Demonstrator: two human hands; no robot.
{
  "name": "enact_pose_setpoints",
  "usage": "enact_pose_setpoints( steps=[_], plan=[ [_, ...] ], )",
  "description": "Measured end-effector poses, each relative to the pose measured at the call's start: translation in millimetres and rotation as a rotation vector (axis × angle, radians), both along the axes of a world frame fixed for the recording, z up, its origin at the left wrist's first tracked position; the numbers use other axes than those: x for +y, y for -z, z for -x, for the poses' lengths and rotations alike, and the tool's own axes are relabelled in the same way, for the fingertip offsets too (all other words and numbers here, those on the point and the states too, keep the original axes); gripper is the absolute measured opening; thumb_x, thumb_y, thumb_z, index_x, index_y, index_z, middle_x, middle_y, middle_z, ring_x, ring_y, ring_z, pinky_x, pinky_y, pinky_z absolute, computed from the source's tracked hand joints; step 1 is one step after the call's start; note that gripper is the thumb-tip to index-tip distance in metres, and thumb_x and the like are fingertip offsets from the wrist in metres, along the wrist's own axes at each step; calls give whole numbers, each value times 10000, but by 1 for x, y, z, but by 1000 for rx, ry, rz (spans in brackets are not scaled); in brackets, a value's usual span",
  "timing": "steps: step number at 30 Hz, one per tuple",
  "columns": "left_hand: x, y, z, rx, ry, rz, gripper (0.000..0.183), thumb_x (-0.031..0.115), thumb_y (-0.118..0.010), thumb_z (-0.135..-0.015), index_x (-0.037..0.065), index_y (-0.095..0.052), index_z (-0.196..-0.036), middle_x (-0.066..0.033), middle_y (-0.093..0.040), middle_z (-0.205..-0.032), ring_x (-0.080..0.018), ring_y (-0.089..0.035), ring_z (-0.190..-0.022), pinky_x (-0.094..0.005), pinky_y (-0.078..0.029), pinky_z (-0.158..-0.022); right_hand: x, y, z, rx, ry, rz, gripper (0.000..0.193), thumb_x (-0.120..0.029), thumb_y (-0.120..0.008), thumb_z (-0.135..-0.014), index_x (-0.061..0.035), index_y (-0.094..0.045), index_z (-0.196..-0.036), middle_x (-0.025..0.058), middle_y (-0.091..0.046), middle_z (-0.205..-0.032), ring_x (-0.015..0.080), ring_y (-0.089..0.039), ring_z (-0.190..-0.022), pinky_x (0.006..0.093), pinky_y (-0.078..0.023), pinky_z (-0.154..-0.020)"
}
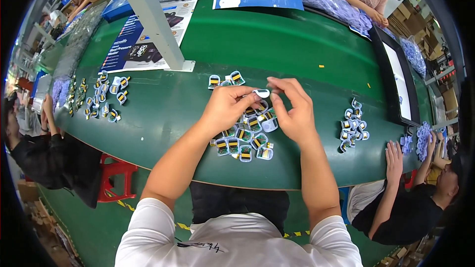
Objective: Inspecting and sorting small square electronic components or tags on an assembly line table.
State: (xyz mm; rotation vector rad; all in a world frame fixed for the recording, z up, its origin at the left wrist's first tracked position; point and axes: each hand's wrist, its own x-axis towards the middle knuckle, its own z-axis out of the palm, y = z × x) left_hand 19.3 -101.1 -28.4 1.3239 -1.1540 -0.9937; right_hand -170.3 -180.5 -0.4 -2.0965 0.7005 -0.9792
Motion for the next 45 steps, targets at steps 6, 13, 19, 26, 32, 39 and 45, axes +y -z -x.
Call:
enact_pose_setpoints(
  steps=[6, 13, 19, 26, 32, 39, 45],
  plan=[
    [6, -4, -12, -595, -126, 363, 244, 2, -687, -925, 12, -784, -1149, -145, -792, -979, -226, -750, -799, -344, -583, -738, 11, -10, -8, 90, -178, 452, 435, 36, -663, -831, -64, -737, -1248, 159, -640, -1393, 391, -588, -1307, 489, -446, -1123],
    [1, -11, -12, -411, -148, 542, 319, -125, -698, -850, 18, -804, -1115, -133, -801, -1063, -261, -773, -953, -338, -604, -833, -16, -3, 7, -161, 15, 316, 325, 77, -702, -850, 9, -759, -1163, 187, -698, -1293, 345, -645, -1256, 451, -500, -1072],
    [4, -10, -9, -492, -154, 603, 328, -134, -706, -839, 27, -810, -1105, -127, -800, -1095, -248, -773, -1007, -334, -608, -887, -7, 1, 2, -141, -102, 366, 281, 68, -813, -755, 0, -777, -1025, 118, -754, -1096, 296, -706, -1048, 403, -540, -922],
    [3, -10, -6, -470, -129, 624, 324, -133, -727, -834, 23, -806, -1107, -142, -790, -1103, -264, -769, -1031, -343, -614, -893, -5, 8, -1, -178, -89, 368, 208, 50, -827, -725, -22, -781, -915, 95, -764, -1031, 290, -713, -993, 388, -533, -879],
    [4, -11, -9, -483, -171, 580, 259, -53, -741, -889, 22, -797, -1131, -129, -793, -1053, -232, -785, -954, -328, -631, -848, -6, 10, -4, -209, -58, 417, 237, 41, -823, -727, -35, -785, -948, 99, -765, -1036, 289, -714, -981, 385, -526, -859],
    [9, -2, 4, 195, -129, 132, 209, 64, -686, -1012, -50, -750, -1176, -71, -759, -903, -123, -734, -764, -248, -566, -668, 1, 2, -8, -72, 9, 684, 340, -19, -803, -751, -72, -792, -1087, 129, -707, -1266, 318, -687, -1102, 444, -514, -928],
    [12, -9, 6, 292, -73, 44, 200, 66, -688, -1015, -68, -743, -1153, -75, -753, -890, -112, -708, -762, -252, -569, -670, 5, 7, -11, 16, 5, 674, 356, -86, -799, -791, -70, -774, -1145, 145, -686, -1315, 338, -661, -1197, 518, -483, -1034]
  ],
)
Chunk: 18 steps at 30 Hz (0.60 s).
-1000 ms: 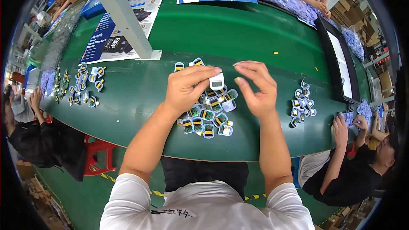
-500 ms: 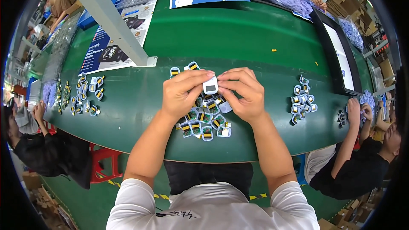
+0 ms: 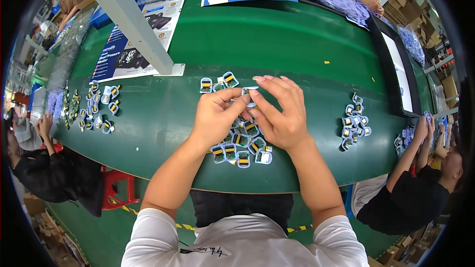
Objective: Inspecting and sorting small square electronic components or tags on an assembly line table.
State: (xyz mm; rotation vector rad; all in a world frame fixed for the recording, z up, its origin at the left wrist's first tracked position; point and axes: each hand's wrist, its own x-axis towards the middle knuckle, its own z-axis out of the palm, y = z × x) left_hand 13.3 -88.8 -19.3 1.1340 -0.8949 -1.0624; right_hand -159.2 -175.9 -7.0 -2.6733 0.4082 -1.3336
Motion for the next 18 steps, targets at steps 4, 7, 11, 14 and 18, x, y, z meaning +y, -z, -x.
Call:
enact_pose_setpoints(
  steps=[4, 7, 11, 14, 18],
  plan=[
    [0, -2, -1, 35, -6, -10, 190, 52, -676, -1019, -72, -738, -1149, -84, -754, -906, -123, -714, -768, -261, -581, -686, 3, -1, -3, 17, 35, -38, 338, -110, -809, -812, -81, -773, -1147, 134, -686, -1329, 335, -653, -1221, 527, -466, -1064],
    [0, -4, -3, 100, 33, -22, 192, 35, -662, -1022, -81, -726, -1161, -98, -756, -933, -142, -729, -791, -274, -597, -708, 0, 5, -1, -20, 45, 32, 328, -155, -838, -810, -117, -787, -1131, 118, -695, -1322, 330, -646, -1232, 538, -455, -1078],
    [3, -5, -7, 170, 82, 6, 227, 4, -640, -1024, -98, -701, -1217, -130, -760, -992, -175, -753, -851, -295, -623, -766, 0, 1, 2, -19, 66, 87, 322, -210, -867, -794, -164, -804, -1107, 95, -706, -1311, 315, -643, -1233, 543, -443, -1092],
    [6, -13, -3, 75, 51, 28, 257, -12, -626, -1027, -99, -688, -1261, -146, -763, -1024, -182, -755, -878, -305, -629, -799, 1, 2, 4, -57, 83, 128, 311, -246, -879, -782, -197, -815, -1082, 78, -715, -1302, 300, -639, -1236, 540, -431, -1106],
    [9, -11, -4, 19, 88, 102, 297, -24, -628, -1026, -91, -671, -1312, -155, -761, -1078, -188, -755, -917, -302, -631, -809, 1, 1, 7, -75, 75, 158, 316, -270, -887, -773, -219, -816, -1076, 71, -711, -1310, 298, -635, -1236, 545, -416, -1123]
  ],
)
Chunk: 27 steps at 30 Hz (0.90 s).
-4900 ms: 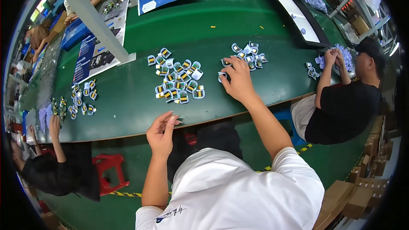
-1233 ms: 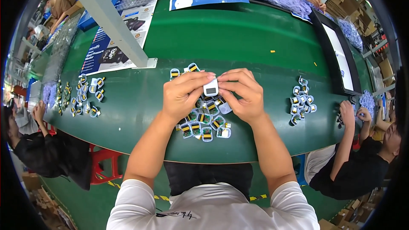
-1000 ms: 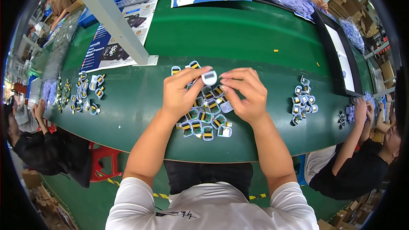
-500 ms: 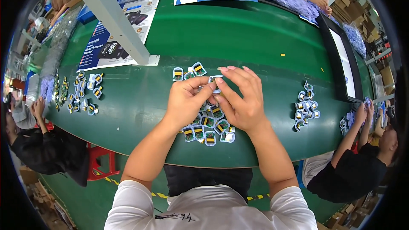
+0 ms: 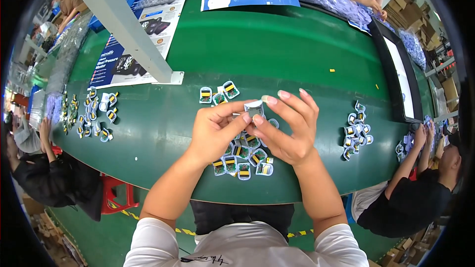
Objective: Inspecting and sorting small square electronic components or tags on an assembly line table.
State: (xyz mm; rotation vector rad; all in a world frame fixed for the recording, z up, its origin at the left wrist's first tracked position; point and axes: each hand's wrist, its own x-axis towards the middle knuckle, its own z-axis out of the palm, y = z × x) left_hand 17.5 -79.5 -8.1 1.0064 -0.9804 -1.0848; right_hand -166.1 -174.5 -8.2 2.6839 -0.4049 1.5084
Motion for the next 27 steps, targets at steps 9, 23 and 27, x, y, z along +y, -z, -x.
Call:
enact_pose_setpoints(
  steps=[9, 23, 27],
  plan=[
    [6, -6, 0, -80, -8, 116, 316, -60, -637, -993, -55, -703, -1302, -160, -757, -1112, -158, -743, -923, -284, -621, -776, 4, 0, 3, -25, -12, 46, 325, -289, -906, -776, -254, -796, -1080, 58, -684, -1312, 299, -616, -1236, 542, -409, -1142],
    [-1, 3, -2, 5, 33, -11, 263, -55, -617, -1012, -52, -725, -1252, -115, -767, -979, -135, -740, -830, -273, -601, -727, -1, 4, -6, -39, -283, -466, 378, -256, -880, -774, -172, -808, -1136, 116, -667, -1401, 358, -581, -1343, 574, -356, -1175],
    [-4, 4, -3, 57, 28, -41, 246, -37, -642, -1006, -55, -731, -1235, -103, -769, -953, -138, -734, -791, -279, -604, -708, -9, 7, -2, -72, -285, -513, 278, -247, -810, -847, -93, -819, -1077, 187, -695, -1349, 415, -579, -1357, 594, -368, -1161]
  ],
)
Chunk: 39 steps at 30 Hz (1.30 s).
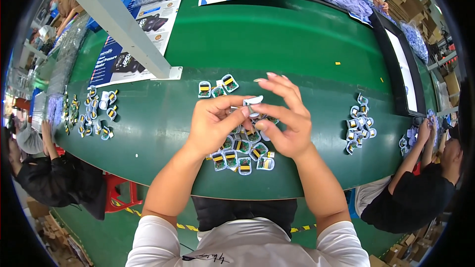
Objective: Inspecting and sorting small square electronic components or tags on an assembly line table.
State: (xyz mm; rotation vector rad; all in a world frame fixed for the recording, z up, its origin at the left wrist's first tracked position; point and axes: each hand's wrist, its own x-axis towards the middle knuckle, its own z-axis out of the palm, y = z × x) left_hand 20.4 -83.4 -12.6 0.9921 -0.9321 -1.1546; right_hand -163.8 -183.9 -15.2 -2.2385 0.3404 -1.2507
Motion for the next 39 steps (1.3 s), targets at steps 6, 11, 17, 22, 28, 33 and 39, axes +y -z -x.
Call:
enact_pose_setpoints(
  steps=[6, 11, 17, 22, 28, 33, 39],
  plan=[
    [-5, 4, -11, 127, 35, -90, 154, 17, -670, -990, -71, -748, -1090, -142, -772, -936, -167, -723, -756, -309, -588, -727, -14, -2, 14, 114, 274, 102, 115, -128, -787, -861, -38, -798, -932, 140, -765, -1195, 351, -661, -1258, 559, -397, -1152],
    [-7, 2, -13, 224, 56, -127, 142, 70, -685, -977, -40, -749, -1042, -168, -770, -937, -196, -724, -729, -369, -618, -778, -21, 3, 14, 49, 489, -179, 58, -68, -793, -882, -20, -766, -861, 96, -788, -978, 251, -745, -899, 386, -549, -882],
    [-9, 3, -15, 304, 45, -188, 145, 96, -686, -965, -24, -751, -1015, -158, -769, -927, -170, -700, -684, -406, -622, -862, -23, 2, 12, 144, 435, -148, 185, 1, -746, -928, 16, -756, -1112, 139, -784, -1021, 158, -728, -757, 295, -583, -773],
    [-8, 3, -16, 326, 62, -201, 159, 115, -702, -967, -27, -752, -1019, -150, -775, -934, -171, -720, -716, -378, -615, -846, -13, 5, 14, 178, 405, -366, 417, 22, -766, -886, 1, -697, -1297, 141, -785, -1035, 225, -748, -921, 329, -576, -854],
    [-8, 6, -17, 369, 89, -201, 163, 121, -710, -975, -31, -752, -1013, -145, -782, -944, -178, -745, -755, -343, -610, -819, -13, -1, 8, 94, 255, 81, 389, 27, -763, -864, 6, -715, -1250, 169, -746, -1174, 300, -726, -1064, 368, -561, -942],
    [-7, 4, -15, 360, 72, -238, 162, 119, -715, -975, -33, -750, -1018, -153, -783, -946, -178, -745, -743, -336, -611, -798, -10, -2, 8, 42, 105, 52, 378, 6, -767, -849, -7, -728, -1225, 230, -648, -1367, 370, -665, -1231, 433, -532, -1025],
    [-7, 5, -15, 337, 168, -251, 144, 89, -707, -978, -39, -752, -1024, -150, -778, -931, -179, -740, -740, -305, -605, -720, -3, 5, -1, 20, -183, -262, 379, -93, -801, -843, -40, -732, -1212, 246, -583, -1465, 393, -577, -1362, 495, -464, -1106]
  ],
)
